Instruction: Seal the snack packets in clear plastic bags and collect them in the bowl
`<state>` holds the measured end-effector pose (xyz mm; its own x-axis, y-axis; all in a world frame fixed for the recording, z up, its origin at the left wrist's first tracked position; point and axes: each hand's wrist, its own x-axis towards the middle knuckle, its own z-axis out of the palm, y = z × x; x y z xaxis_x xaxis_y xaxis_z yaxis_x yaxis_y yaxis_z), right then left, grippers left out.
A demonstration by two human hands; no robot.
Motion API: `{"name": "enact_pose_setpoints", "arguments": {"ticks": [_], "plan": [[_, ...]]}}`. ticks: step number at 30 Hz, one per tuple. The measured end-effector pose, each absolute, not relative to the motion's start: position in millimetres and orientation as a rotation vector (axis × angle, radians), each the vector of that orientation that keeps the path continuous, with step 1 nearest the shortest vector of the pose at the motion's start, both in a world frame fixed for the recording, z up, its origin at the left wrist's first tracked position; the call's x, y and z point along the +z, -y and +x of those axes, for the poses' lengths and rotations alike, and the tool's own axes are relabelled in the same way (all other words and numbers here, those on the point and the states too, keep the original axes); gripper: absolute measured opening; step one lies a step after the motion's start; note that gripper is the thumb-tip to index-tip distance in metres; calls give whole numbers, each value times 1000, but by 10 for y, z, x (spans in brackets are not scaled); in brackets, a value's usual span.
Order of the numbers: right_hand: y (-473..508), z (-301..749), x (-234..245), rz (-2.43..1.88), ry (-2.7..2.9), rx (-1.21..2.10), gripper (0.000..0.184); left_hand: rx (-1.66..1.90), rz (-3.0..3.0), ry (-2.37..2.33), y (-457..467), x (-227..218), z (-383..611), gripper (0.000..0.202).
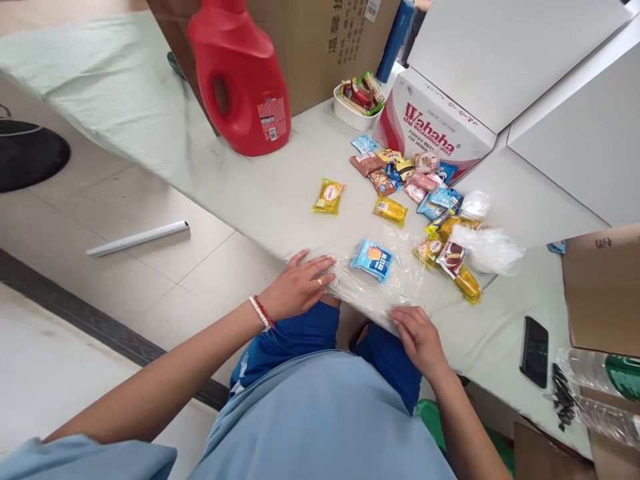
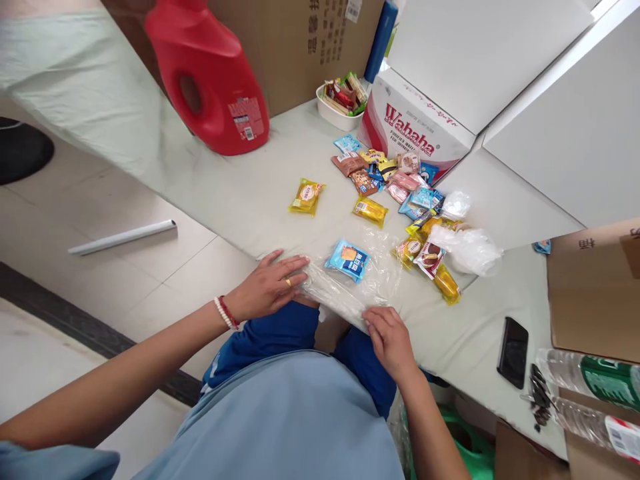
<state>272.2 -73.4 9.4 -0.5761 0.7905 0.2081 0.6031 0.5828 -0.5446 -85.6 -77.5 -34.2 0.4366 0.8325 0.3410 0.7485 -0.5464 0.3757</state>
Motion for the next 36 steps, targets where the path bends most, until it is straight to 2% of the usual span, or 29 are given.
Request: {"name": "enact_pose_setpoints", "arguments": {"ticks": [4,8,12,16,21,24,28,32,36], "plan": [[355,2677,400,-1201,2227,759,19,698,2386,-1378,565,-207,-917,29],[27,2641,563,-1308,2067,873,25,736,2225,-1379,328,-67,-921,36],[-283,2580,509,-1426,1885,993,34,826,2132,-1401,66,86,-864,36],[-568,2502,290,-1575,1879,861,35,871,1963,-1506,-131,136,-806,36],[-747,2405,44,-1787,2198,502,29,992,1657,-1485,-202,71,-727,30],[-686,2365,82,-1692,2330,263,30,1071,1500,-1425,-221,54,-678,30],[-326,2246,315,-1365,2136,-64,27,1126,1337,-1401,-268,83,-610,29],[69,1980,380,-1129,2175,79,27,1132,1293,-1369,-290,136,-533,27],[112,1774,170,-1101,2320,255,32,1192,1234,-1322,-333,166,-516,31]]}}
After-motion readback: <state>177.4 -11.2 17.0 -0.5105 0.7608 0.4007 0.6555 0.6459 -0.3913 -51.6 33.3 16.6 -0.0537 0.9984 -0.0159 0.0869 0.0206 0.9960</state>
